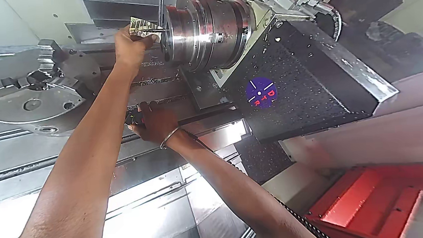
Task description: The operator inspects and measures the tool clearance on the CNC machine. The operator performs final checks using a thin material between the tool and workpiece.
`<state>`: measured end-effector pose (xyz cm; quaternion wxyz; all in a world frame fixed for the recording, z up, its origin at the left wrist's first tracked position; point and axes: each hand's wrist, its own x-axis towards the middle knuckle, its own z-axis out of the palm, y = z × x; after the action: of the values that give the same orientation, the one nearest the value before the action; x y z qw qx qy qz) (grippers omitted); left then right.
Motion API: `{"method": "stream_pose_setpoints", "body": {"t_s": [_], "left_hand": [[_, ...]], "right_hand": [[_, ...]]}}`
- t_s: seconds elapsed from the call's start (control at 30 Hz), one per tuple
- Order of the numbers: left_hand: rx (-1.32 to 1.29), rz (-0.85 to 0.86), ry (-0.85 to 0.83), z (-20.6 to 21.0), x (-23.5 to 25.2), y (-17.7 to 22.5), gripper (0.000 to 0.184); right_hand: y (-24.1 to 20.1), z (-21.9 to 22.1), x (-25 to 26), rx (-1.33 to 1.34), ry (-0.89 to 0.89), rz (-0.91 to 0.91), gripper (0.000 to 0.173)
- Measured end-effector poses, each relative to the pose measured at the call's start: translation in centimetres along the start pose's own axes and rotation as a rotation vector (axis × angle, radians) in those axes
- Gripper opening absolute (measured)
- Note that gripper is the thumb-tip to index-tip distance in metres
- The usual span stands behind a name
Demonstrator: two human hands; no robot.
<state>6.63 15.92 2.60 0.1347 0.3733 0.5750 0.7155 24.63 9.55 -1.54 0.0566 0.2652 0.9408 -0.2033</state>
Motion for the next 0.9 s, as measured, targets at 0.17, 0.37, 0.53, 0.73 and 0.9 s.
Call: {"method": "stream_pose_setpoints", "body": {"t_s": [0.17, 0.37, 0.53, 0.73, 0.9], "left_hand": [[0.008, -0.002, -0.005, -0.07, 0.06, -0.18, 0.035], [0.018, 0.008, -0.007, -0.1, -0.1, -0.09, 0.036], [-0.006, 0.009, -0.005, -0.04, -0.28, 0.06, 0.035], [0.004, 0.008, 0.001, 0.02, -0.38, -0.06, 0.037], [-0.001, 0.003, 0.007, 0.1, -0.54, -0.15, 0.035]], "right_hand": [[0.08, 0.15, 0.06, 0.008, 0.012, -0.004, 0.062], [0.06, 0.11, 0.06, 0.006, 0.004, 0.001, 0.062], [0.04, 0.05, 0.05, 0.003, -0.001, 0.002, 0.061], [-0.05, 0.08, 0.04, 0.008, 0.0, 0.001, 0.063], [0.03, -0.01, 0.02, 0.004, 0.002, -0.005, 0.061]]}}
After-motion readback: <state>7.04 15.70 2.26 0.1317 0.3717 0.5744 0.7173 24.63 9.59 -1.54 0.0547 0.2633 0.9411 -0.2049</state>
